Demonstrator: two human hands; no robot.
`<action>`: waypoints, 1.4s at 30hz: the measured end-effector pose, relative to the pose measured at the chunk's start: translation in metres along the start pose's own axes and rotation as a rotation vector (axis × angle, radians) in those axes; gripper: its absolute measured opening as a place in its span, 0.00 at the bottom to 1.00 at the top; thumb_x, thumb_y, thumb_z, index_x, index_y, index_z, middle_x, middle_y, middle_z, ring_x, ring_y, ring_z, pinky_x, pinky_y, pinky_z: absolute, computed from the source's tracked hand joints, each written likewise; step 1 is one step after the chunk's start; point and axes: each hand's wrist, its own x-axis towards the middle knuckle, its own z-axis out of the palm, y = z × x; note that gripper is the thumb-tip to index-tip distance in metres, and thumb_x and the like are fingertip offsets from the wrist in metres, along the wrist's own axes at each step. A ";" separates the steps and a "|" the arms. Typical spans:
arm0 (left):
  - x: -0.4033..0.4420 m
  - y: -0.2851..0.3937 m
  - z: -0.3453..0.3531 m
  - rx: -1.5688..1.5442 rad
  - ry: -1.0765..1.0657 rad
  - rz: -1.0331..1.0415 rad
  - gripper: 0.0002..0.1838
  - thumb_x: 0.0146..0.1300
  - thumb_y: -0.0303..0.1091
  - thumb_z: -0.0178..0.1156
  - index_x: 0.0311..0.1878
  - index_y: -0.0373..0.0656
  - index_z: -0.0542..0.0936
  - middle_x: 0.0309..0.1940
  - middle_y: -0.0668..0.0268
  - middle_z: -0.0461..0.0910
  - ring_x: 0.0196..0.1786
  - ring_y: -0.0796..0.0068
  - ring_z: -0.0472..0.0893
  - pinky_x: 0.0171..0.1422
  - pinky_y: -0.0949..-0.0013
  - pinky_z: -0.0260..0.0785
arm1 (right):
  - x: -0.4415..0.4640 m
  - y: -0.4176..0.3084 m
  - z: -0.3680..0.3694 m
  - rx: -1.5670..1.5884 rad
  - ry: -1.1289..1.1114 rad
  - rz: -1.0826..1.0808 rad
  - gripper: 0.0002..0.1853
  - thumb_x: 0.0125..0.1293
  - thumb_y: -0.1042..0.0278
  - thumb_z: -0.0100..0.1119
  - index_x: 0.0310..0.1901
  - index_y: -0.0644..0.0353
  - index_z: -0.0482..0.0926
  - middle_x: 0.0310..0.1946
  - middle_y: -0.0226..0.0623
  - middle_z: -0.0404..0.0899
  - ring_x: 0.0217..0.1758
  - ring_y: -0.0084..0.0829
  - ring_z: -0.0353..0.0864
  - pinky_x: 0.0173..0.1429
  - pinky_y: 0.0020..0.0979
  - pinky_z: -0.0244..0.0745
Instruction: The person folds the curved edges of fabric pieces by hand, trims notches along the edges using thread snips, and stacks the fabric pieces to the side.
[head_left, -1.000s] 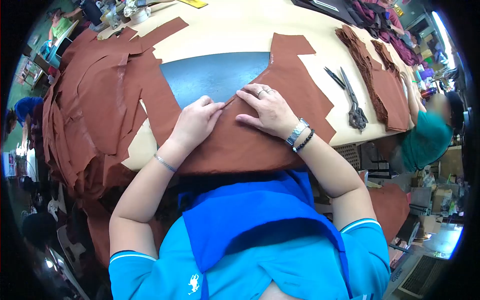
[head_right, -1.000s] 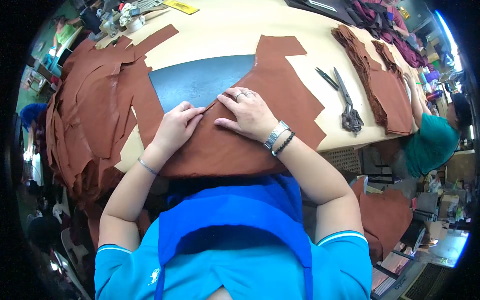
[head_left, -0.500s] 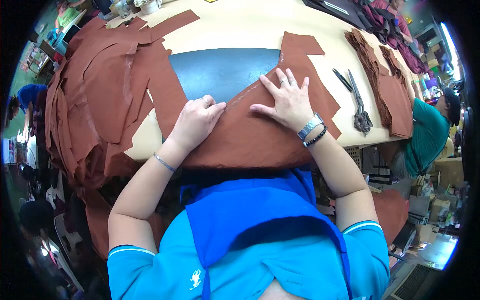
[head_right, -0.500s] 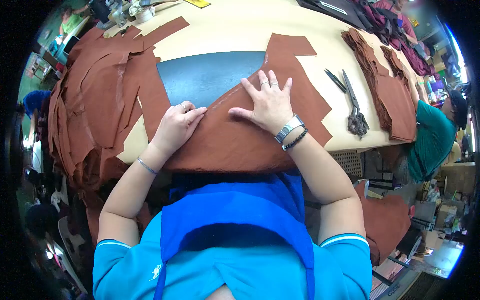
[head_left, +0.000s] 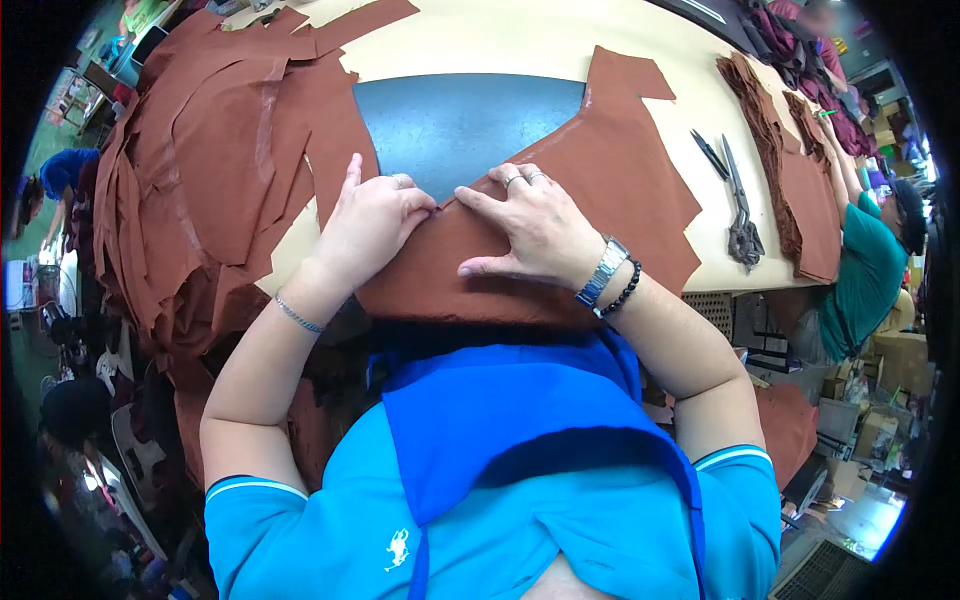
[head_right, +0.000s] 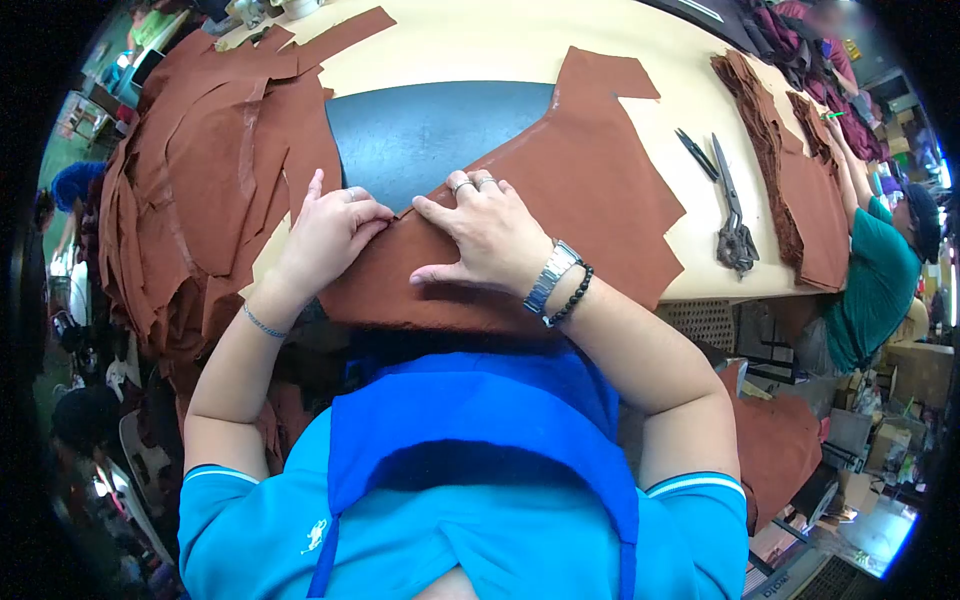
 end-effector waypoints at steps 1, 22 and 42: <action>-0.002 -0.002 0.001 0.031 0.016 0.032 0.07 0.67 0.36 0.60 0.42 0.51 0.87 0.39 0.69 0.84 0.46 0.67 0.84 0.77 0.34 0.50 | 0.001 -0.002 -0.001 0.004 -0.028 0.014 0.44 0.54 0.25 0.61 0.63 0.54 0.77 0.57 0.56 0.74 0.62 0.54 0.73 0.65 0.49 0.69; -0.020 -0.035 -0.007 0.249 0.079 0.187 0.10 0.64 0.32 0.58 0.44 0.55 0.86 0.44 0.75 0.81 0.51 0.75 0.82 0.76 0.32 0.51 | 0.012 -0.028 -0.004 0.018 -0.165 0.039 0.48 0.52 0.23 0.63 0.69 0.45 0.72 0.59 0.67 0.67 0.61 0.63 0.71 0.60 0.54 0.75; -0.021 -0.052 -0.007 0.216 0.155 0.153 0.09 0.65 0.30 0.58 0.40 0.54 0.87 0.40 0.75 0.83 0.40 0.72 0.85 0.77 0.34 0.51 | 0.037 -0.033 -0.008 -0.010 -0.286 0.059 0.52 0.42 0.21 0.68 0.70 0.38 0.71 0.55 0.54 0.69 0.56 0.54 0.74 0.45 0.52 0.84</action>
